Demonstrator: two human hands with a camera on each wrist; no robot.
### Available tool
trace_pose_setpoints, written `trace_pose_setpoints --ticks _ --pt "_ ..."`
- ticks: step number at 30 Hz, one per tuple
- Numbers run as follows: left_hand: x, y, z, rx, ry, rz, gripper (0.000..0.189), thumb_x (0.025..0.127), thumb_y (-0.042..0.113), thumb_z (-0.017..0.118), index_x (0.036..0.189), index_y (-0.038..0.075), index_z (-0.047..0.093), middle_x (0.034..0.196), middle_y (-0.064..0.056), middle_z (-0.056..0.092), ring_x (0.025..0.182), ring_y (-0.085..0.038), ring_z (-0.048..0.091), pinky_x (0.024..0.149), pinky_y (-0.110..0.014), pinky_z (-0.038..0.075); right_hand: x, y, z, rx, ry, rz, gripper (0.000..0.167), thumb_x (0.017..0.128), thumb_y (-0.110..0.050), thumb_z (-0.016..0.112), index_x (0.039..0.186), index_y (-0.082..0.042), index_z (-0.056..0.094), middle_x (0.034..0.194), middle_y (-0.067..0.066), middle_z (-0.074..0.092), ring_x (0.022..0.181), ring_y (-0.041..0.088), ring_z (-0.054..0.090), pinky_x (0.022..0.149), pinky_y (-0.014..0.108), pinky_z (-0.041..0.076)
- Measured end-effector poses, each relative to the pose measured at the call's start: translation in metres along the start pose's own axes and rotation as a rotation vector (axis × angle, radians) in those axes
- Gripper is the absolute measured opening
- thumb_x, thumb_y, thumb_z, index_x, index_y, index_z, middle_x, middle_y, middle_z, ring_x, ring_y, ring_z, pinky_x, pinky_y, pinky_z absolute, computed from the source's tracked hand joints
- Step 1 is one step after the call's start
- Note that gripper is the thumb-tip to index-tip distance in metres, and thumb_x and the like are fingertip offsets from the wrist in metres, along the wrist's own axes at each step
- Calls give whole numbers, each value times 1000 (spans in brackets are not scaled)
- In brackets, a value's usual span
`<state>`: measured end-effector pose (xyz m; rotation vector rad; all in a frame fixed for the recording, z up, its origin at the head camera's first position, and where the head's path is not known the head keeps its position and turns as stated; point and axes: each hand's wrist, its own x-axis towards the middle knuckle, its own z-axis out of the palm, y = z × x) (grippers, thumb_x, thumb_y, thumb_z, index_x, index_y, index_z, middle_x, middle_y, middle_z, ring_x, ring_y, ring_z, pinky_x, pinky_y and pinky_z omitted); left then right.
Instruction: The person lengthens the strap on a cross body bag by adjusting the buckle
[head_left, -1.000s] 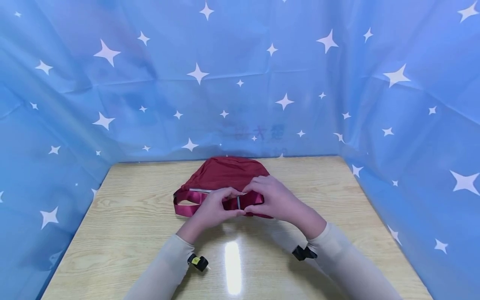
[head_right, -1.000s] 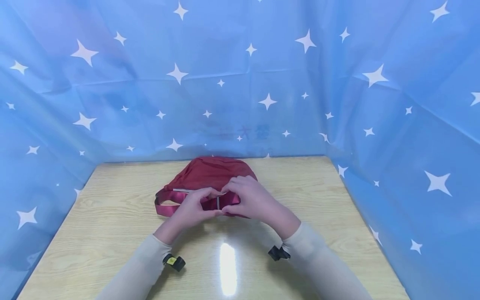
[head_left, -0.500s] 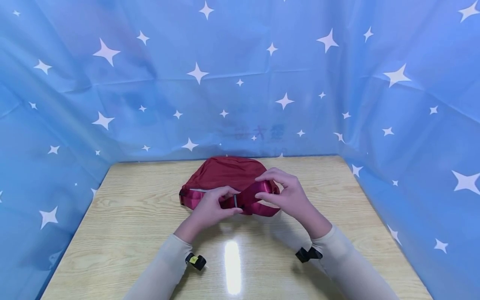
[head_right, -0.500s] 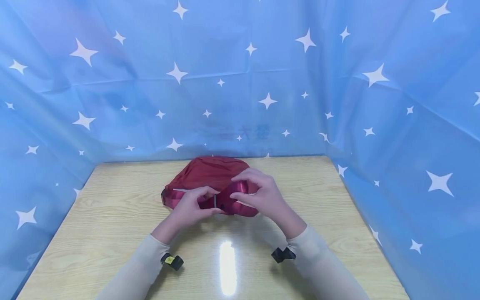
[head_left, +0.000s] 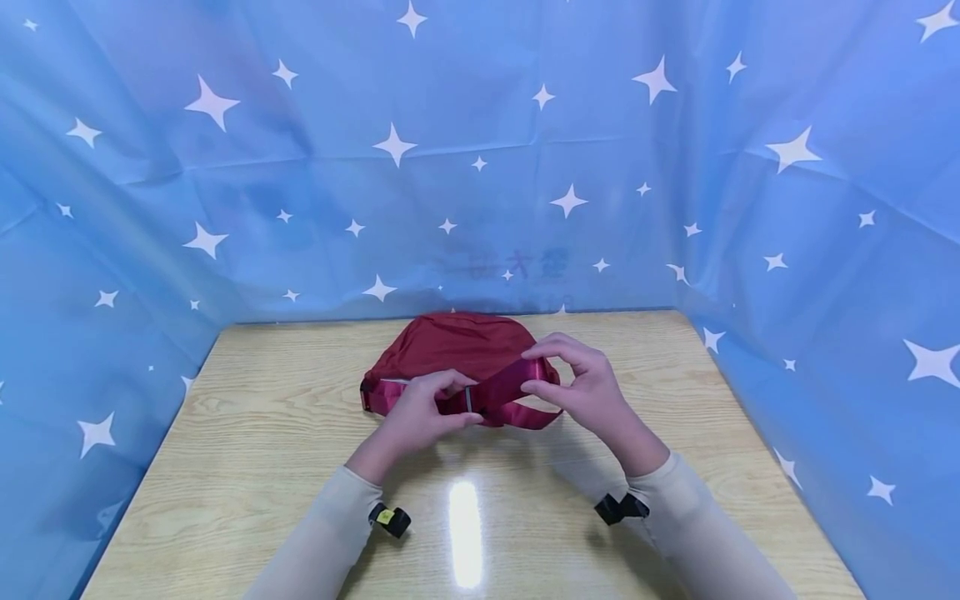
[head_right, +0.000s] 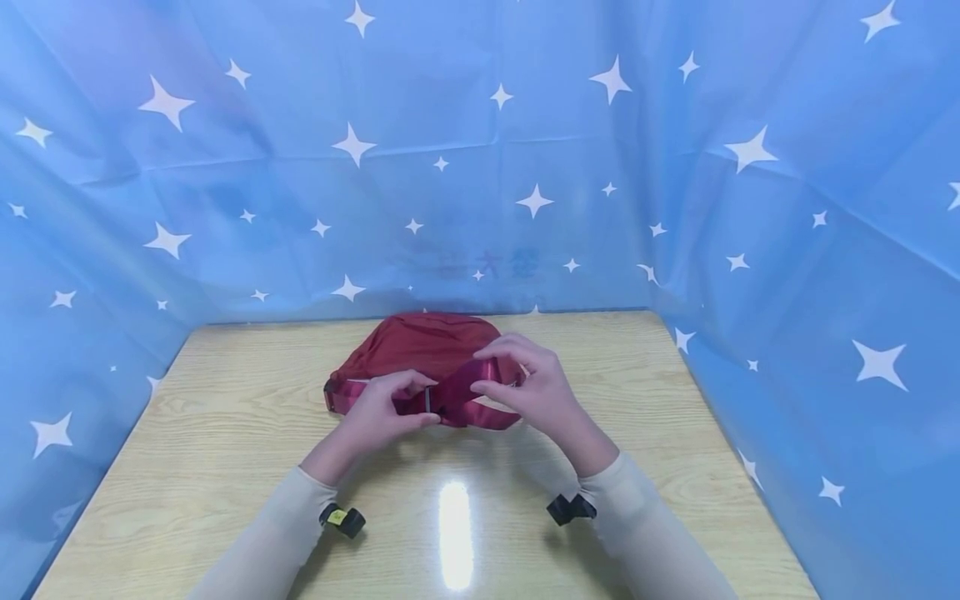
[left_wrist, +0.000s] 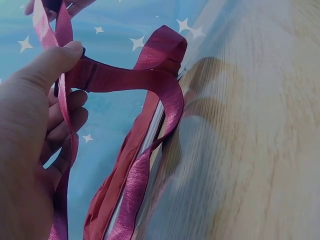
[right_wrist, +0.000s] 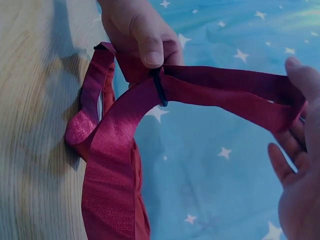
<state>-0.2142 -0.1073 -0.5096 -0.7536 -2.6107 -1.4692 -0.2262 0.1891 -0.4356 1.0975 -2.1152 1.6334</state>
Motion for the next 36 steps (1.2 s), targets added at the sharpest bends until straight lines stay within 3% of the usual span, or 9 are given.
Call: trace_pose_setpoints --ticks 3,6,10,13,16,19,23,28,36 --pt "0 1 -1 6 2 0 42 90 34 96 127 29 77 115 14 73 107 -12 66 97 -40 58 0 2 -1 -30 -20 -2 48 82 14 91 124 -7 80 115 8 76 108 23 68 89 27 56" --pt "0 2 -2 14 0 2 41 90 33 96 125 28 77 114 14 73 107 -13 66 97 -40 58 1 1 -3 -112 -60 -29 53 82 8 94 129 -10 77 121 6 74 114 23 67 97 28 54" --pt "0 3 -2 20 2 12 38 90 33 96 122 28 76 112 13 72 106 -13 65 96 -41 58 7 -6 -2 -273 -143 -86 60 80 -6 99 134 -10 73 128 4 72 121 25 65 105 37 52" --pt "0 3 -2 22 4 26 39 90 33 96 123 27 76 111 13 72 105 -13 65 96 -40 58 11 -8 6 -421 -251 -94 60 84 -22 100 137 -12 72 131 3 71 123 25 65 104 44 53" --pt "0 2 -2 26 -3 37 41 89 32 97 125 27 76 112 14 72 104 -12 65 97 -39 58 12 -6 18 -548 -357 -79 57 89 -34 97 136 -12 74 131 0 72 123 24 65 104 47 53" --pt "1 1 -1 27 -12 39 43 89 33 97 127 28 76 113 15 72 104 -11 66 96 -38 58 9 -2 28 -606 -404 -64 44 91 -32 95 127 -14 79 122 -3 75 113 21 66 98 45 53" --pt "0 2 -1 19 -12 33 42 90 35 96 127 30 76 112 15 71 104 -12 65 95 -37 57 6 1 33 -615 -389 -105 32 90 -25 96 116 -15 82 112 -3 78 104 20 69 94 44 52" --pt "0 0 -2 10 0 29 38 91 39 95 124 31 76 110 16 72 103 -12 66 93 -38 58 6 3 29 -558 -334 -146 36 89 -21 96 120 -10 83 116 1 81 109 21 74 97 46 56" --pt "-1 -8 -6 15 11 1 42 90 37 95 127 28 77 118 18 74 106 -9 66 92 -37 58 -1 7 17 -403 -199 -74 39 85 -15 98 120 -12 83 119 -4 80 110 19 72 91 40 59"
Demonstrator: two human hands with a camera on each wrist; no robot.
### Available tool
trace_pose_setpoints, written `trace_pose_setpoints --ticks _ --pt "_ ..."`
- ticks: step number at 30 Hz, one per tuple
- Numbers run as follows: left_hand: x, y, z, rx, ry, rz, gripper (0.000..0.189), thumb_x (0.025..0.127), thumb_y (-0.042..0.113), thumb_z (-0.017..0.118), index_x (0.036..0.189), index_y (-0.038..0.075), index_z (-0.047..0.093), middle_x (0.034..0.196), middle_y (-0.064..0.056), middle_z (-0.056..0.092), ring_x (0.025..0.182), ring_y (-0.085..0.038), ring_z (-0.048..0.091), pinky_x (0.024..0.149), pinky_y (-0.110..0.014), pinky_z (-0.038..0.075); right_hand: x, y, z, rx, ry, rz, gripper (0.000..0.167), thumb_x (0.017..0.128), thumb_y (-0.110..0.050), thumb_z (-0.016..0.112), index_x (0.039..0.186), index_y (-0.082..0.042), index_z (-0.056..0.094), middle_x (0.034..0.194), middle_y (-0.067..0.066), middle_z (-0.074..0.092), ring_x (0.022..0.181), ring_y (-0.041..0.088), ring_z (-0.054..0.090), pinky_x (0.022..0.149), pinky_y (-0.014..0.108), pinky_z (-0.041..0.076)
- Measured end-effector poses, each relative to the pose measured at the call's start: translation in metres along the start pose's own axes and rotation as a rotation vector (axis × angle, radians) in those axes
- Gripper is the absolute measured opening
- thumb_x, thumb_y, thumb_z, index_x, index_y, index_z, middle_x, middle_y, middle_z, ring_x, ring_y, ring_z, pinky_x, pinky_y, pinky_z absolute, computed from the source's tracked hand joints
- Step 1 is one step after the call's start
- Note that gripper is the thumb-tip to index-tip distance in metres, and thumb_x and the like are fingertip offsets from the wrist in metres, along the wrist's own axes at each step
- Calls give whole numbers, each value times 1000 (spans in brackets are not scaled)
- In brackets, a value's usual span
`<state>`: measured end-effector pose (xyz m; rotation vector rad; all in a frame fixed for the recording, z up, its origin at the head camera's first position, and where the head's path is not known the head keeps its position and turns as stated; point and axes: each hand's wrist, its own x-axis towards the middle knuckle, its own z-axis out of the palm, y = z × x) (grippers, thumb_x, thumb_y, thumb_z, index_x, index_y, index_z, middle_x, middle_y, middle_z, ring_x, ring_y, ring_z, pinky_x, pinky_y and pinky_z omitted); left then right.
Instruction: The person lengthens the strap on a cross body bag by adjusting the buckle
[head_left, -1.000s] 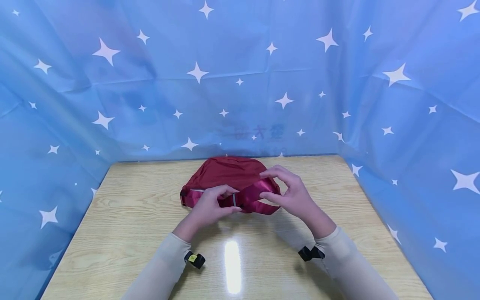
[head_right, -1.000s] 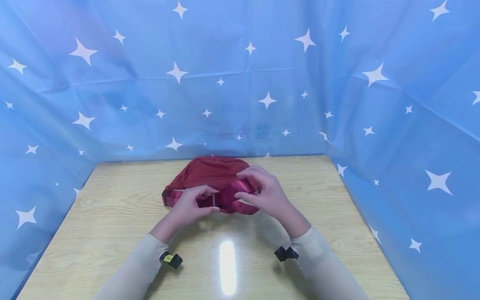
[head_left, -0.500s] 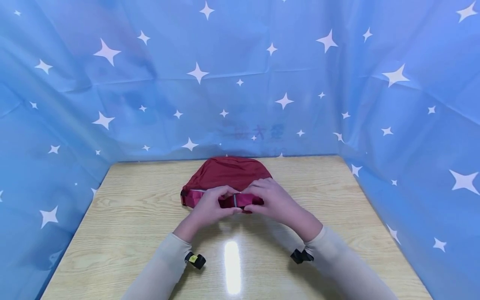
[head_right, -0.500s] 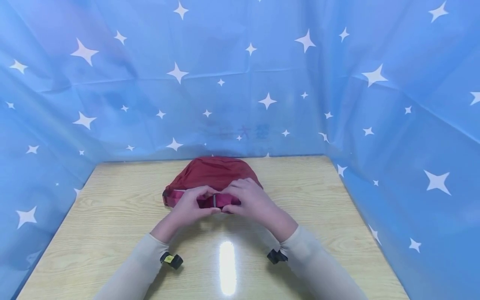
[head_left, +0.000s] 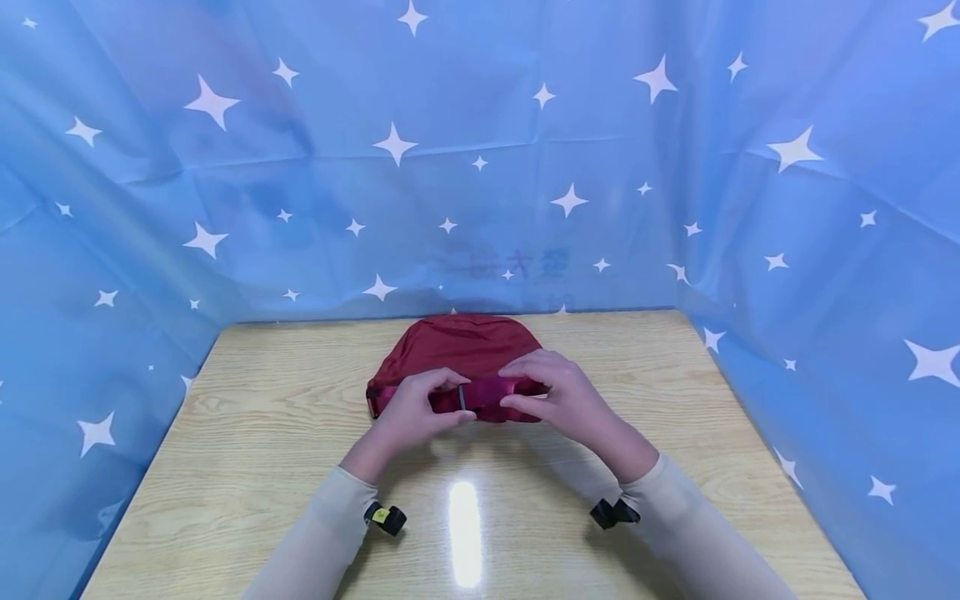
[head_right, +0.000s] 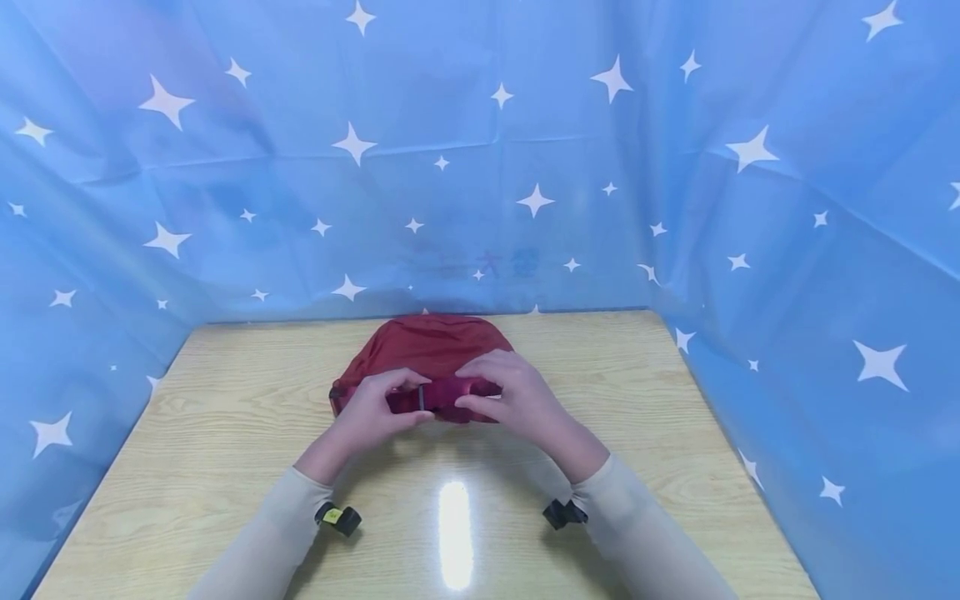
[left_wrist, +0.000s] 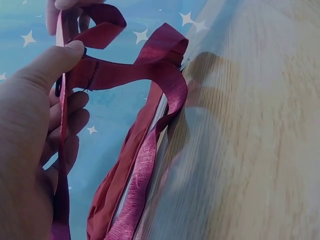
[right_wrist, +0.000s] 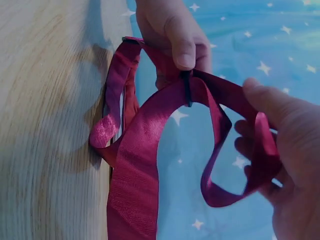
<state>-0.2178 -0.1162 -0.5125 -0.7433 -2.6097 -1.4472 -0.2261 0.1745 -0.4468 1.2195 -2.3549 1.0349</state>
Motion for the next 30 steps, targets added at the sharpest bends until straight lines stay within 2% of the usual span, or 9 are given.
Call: trace_pose_setpoints --ticks 3,5,8,12,16,22,25,30 --pt "0 0 -1 1 -1 -5 42 90 37 96 127 27 77 120 17 75 108 -10 66 93 -39 57 -2 2 0 25 5 9 40 85 -14 98 123 -13 82 121 -3 79 113 20 70 90 38 59" --pt "0 0 -1 7 -4 -11 42 90 37 96 127 27 77 121 17 75 109 -10 66 95 -39 57 -4 4 1 31 2 22 42 87 -15 97 126 -14 81 125 -2 78 117 21 70 94 40 59" --pt "-1 1 -1 17 -5 -25 41 90 39 95 125 28 77 120 17 74 110 -9 65 97 -39 57 -6 5 -1 45 13 50 44 89 -14 95 130 -13 79 130 1 75 121 22 68 87 40 61" --pt "-1 1 0 21 2 -44 39 91 39 95 122 29 76 117 17 73 107 -10 65 95 -39 57 -12 9 -8 69 58 74 37 94 -7 89 129 -13 78 126 4 74 104 17 64 69 32 55" --pt "-1 1 1 20 3 -55 39 91 38 95 123 28 75 116 16 73 107 -11 64 95 -40 56 -27 18 -11 66 87 52 29 95 3 84 120 -10 78 112 2 73 89 13 57 69 25 50" --pt "0 3 1 12 -2 -77 39 90 39 96 121 30 74 119 16 72 112 -11 65 100 -42 56 -51 27 -2 -45 11 86 25 93 -4 88 116 -7 78 110 0 73 100 18 63 82 37 57" --pt "0 4 1 10 -4 -90 38 89 39 96 120 31 74 119 17 72 111 -11 64 100 -42 55 -56 31 5 -132 -32 95 27 92 -7 90 117 -8 79 111 3 74 105 21 65 87 44 59" --pt "0 5 1 8 -6 -83 37 90 39 96 118 31 73 118 17 72 109 -12 65 97 -41 56 -57 35 17 -294 -103 79 28 91 -14 92 116 -10 79 113 4 76 105 27 70 92 50 56"
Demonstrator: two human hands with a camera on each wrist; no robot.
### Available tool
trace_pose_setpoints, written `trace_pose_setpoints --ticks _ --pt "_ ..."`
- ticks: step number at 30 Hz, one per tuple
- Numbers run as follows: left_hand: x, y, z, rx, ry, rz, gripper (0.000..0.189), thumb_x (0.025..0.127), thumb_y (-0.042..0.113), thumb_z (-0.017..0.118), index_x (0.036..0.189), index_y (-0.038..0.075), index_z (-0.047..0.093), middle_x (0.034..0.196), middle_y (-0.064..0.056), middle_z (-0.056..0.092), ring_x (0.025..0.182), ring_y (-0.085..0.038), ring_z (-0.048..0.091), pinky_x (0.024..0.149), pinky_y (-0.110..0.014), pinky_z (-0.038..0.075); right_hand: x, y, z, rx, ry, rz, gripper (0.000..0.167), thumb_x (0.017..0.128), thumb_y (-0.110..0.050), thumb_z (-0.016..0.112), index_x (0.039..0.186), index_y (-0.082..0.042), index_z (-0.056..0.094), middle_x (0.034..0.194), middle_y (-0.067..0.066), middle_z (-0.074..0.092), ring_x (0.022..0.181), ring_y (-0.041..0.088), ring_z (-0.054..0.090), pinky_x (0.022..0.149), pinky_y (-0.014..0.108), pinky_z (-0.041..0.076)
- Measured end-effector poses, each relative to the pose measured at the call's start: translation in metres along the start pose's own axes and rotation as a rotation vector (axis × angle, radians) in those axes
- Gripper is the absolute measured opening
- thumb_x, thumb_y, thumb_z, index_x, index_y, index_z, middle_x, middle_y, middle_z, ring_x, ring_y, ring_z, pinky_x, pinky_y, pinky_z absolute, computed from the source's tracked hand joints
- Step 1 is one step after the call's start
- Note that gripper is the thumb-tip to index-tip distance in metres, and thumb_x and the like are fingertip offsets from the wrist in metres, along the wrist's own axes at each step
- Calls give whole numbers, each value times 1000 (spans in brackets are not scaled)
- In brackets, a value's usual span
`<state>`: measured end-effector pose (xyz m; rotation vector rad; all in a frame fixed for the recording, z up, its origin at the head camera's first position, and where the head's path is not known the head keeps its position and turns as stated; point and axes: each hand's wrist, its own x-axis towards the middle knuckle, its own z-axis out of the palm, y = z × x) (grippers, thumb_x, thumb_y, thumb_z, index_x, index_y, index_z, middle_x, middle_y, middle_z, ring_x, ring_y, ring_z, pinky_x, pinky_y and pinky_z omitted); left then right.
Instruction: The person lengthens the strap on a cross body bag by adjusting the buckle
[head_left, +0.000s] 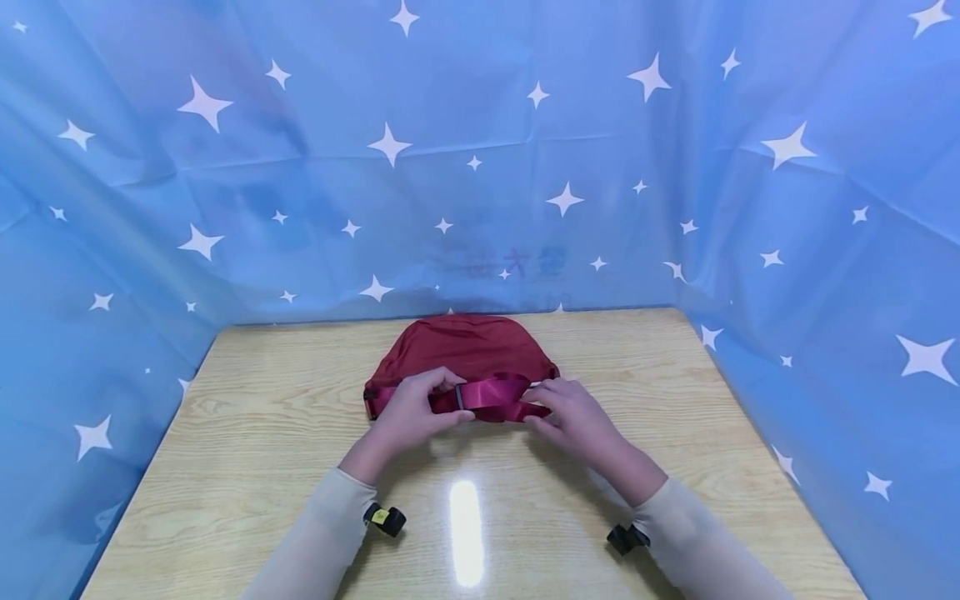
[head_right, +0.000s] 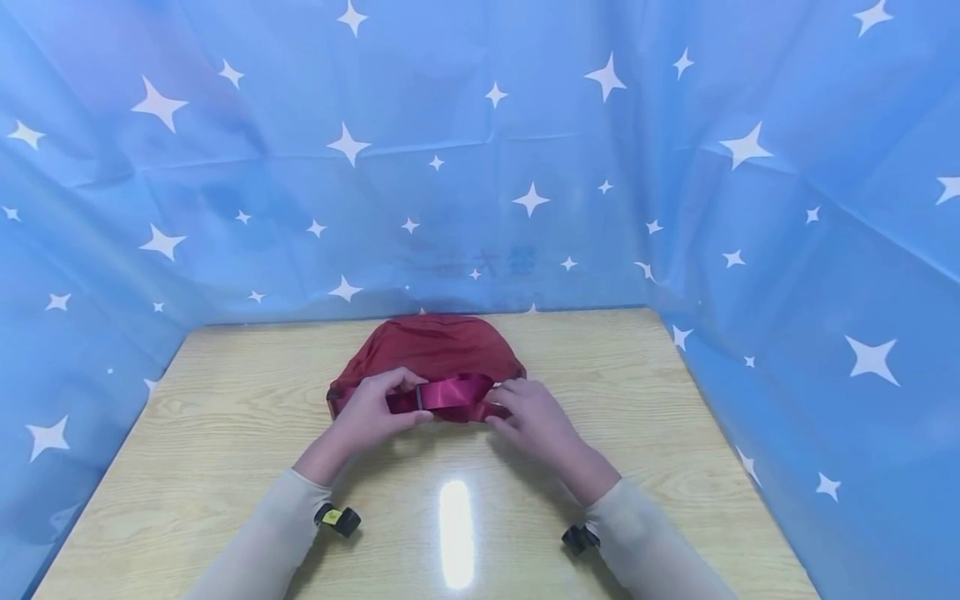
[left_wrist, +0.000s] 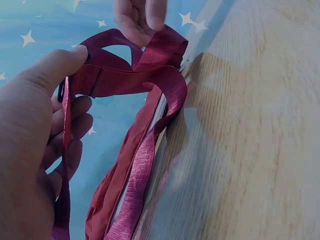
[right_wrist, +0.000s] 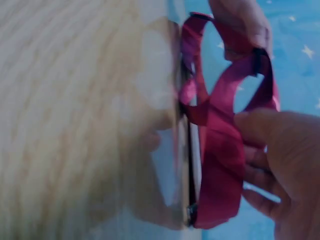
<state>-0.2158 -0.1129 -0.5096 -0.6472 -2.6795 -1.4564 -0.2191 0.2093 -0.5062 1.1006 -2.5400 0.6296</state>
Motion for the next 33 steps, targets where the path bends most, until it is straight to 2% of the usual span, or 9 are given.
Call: trace_pose_setpoints --ticks 3,6,9,12,18,24,29,33 --pt "0 0 0 -2 1 10 36 90 39 96 118 32 73 117 17 72 108 -11 65 96 -41 56 1 0 6 -56 5 -10 26 90 -11 93 113 -12 79 111 4 79 101 27 73 89 50 55" --pt "-1 -1 0 2 2 21 37 90 40 96 118 32 73 116 18 72 107 -11 64 95 -40 56 1 3 10 -62 58 -40 27 86 -2 94 108 -12 81 106 3 81 95 26 76 85 49 54" --pt "-1 -2 -1 12 10 26 36 89 39 96 116 32 73 115 17 72 105 -12 64 93 -39 56 0 7 8 -57 114 -62 31 81 5 94 104 -11 82 101 3 81 90 26 76 83 49 54" --pt "-1 -3 -3 24 27 26 37 88 33 98 116 30 74 115 16 73 103 -13 63 91 -39 56 -4 12 3 -79 132 -58 33 79 6 95 104 -11 83 98 3 81 87 25 75 84 50 53" --pt "-1 -3 -7 30 19 18 39 86 24 99 116 27 75 117 14 74 105 -13 64 94 -41 56 -11 19 -6 -138 96 -24 31 81 4 95 105 -11 83 96 4 80 86 26 73 87 53 51" --pt "-1 -5 -10 32 16 26 38 87 29 99 115 29 74 106 14 72 96 -14 64 85 -37 57 -18 26 -15 -190 63 2 32 81 5 95 106 -12 84 98 5 81 87 27 70 86 52 49" --pt "-2 -7 -11 44 16 21 38 87 32 98 115 30 73 109 16 72 98 -12 65 87 -37 57 -23 30 -20 -242 22 46 35 80 6 95 107 -13 85 97 2 80 88 25 62 84 49 45" --pt "-1 -9 -10 39 8 26 37 88 29 98 115 29 73 109 15 72 97 -13 64 86 -37 57 -23 28 -17 -263 -3 67 33 81 4 94 108 -13 85 99 3 80 89 25 61 82 47 44"
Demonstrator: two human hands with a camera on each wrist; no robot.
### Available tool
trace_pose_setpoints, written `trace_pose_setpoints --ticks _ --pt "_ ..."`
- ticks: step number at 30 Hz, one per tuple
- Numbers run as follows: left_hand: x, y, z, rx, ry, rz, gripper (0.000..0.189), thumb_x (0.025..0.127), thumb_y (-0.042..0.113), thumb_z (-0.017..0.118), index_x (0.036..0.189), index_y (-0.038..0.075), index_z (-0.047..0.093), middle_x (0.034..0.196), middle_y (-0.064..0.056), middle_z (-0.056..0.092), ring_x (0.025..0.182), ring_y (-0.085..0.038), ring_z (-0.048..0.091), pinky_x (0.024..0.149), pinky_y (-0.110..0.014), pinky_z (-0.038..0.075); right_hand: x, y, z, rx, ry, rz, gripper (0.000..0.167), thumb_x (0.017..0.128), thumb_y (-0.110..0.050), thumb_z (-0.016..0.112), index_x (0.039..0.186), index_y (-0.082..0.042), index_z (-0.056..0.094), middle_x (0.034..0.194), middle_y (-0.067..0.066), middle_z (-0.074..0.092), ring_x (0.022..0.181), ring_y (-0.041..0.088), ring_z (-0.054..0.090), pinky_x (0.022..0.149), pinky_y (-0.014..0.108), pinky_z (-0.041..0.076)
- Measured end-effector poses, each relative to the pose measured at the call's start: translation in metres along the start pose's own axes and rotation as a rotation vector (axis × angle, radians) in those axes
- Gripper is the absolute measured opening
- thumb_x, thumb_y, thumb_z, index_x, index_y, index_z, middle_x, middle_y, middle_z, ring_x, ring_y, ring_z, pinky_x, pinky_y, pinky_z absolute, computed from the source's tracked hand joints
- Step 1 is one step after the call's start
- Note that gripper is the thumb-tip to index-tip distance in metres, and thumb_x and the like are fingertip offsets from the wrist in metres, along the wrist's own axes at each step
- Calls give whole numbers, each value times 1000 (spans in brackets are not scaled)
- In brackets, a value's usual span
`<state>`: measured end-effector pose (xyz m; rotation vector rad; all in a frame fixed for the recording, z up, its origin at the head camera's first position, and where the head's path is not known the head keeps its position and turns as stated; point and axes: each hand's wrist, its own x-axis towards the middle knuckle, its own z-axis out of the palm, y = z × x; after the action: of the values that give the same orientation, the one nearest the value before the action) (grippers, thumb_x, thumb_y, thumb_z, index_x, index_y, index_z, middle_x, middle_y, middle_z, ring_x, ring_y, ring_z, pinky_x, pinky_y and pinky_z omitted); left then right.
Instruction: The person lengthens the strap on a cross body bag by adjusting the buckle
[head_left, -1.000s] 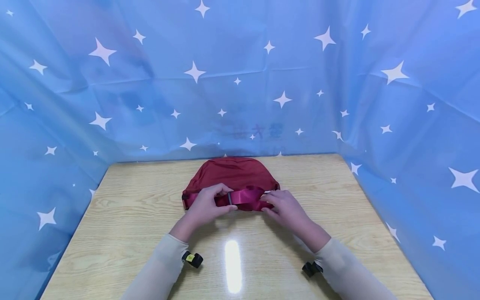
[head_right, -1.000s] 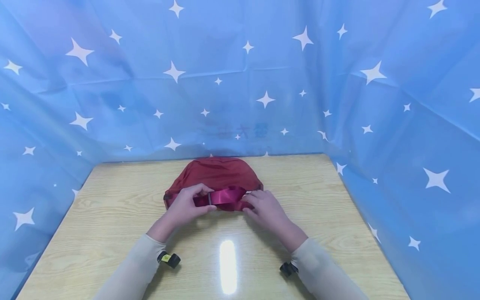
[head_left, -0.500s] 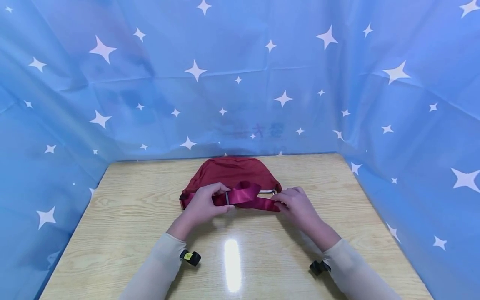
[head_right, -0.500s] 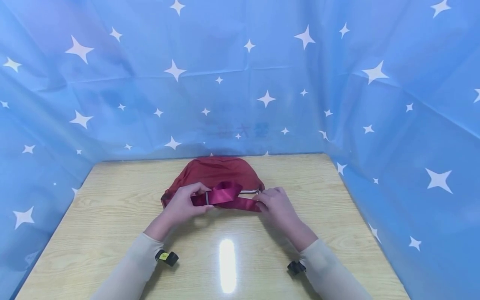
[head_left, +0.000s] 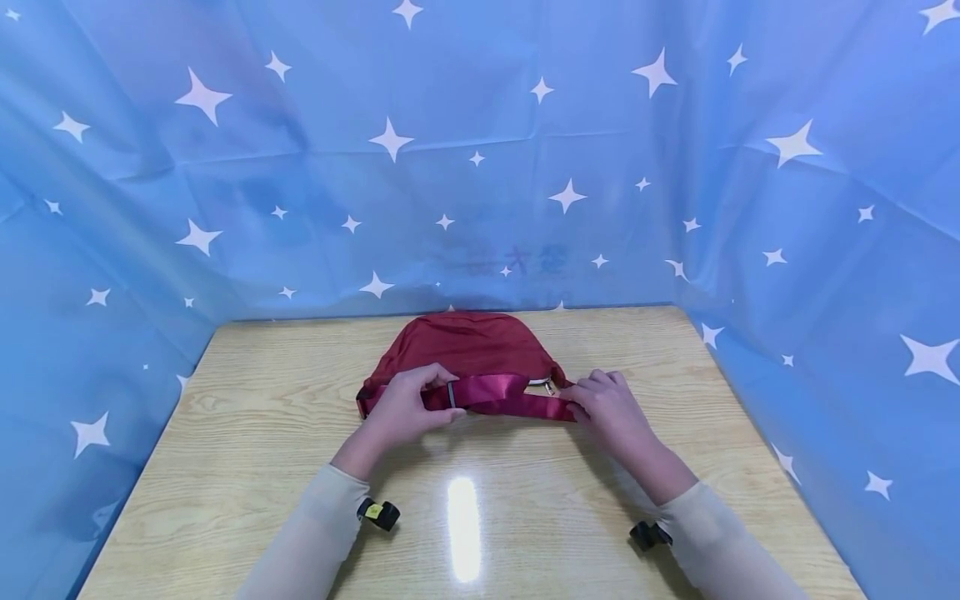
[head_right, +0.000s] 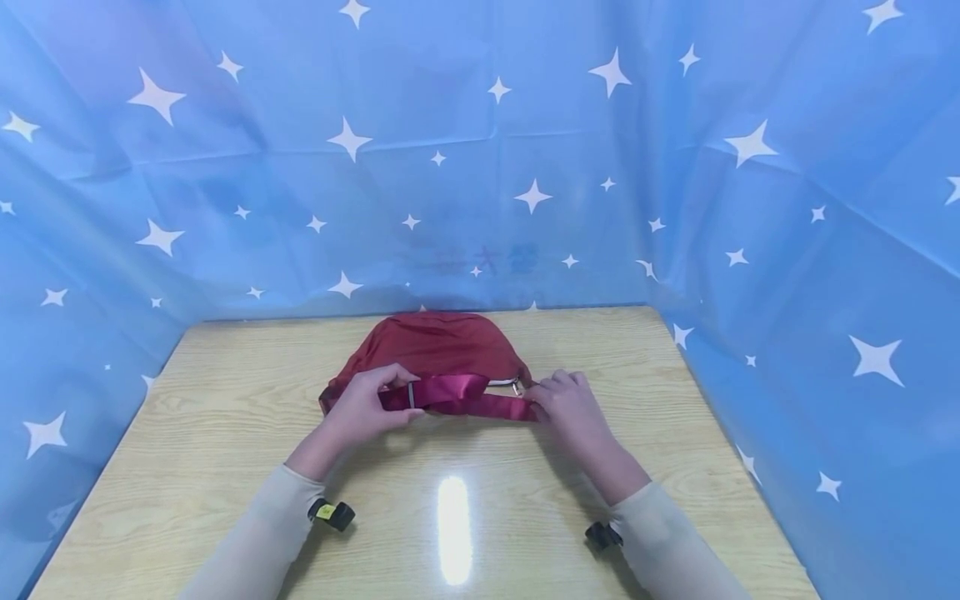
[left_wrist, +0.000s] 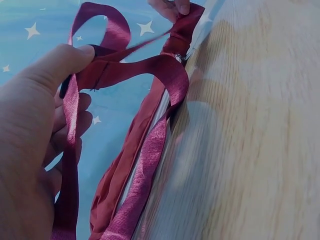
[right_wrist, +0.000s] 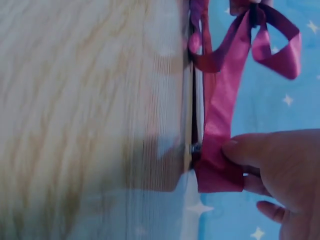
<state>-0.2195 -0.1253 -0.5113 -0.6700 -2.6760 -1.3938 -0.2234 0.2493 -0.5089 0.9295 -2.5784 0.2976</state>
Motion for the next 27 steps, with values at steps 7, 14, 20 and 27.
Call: trace_pose_setpoints --ticks 7,14,20,27 --pt "1 2 1 -5 -3 -2 37 88 27 98 115 30 73 109 15 72 99 -14 64 87 -37 57 14 -31 0 80 -24 11 28 89 -10 94 112 -6 80 107 9 78 99 31 69 86 51 54" --pt "0 4 0 -8 -7 -22 36 89 32 97 116 31 73 113 16 72 102 -13 64 88 -38 57 33 -50 11 101 -172 86 32 95 -21 91 117 -5 74 110 10 75 103 32 71 94 52 58" --pt "0 5 -1 -21 2 -20 36 89 34 96 117 32 73 116 17 72 104 -11 65 87 -39 58 35 -49 25 134 -219 102 18 94 -15 90 99 -11 73 95 4 75 92 27 74 86 50 58" --pt "0 4 -2 7 11 -20 36 89 37 96 117 33 74 113 18 72 101 -11 64 87 -39 57 28 -39 21 168 -117 -13 24 92 0 87 113 -11 84 111 6 80 102 28 77 88 50 61"
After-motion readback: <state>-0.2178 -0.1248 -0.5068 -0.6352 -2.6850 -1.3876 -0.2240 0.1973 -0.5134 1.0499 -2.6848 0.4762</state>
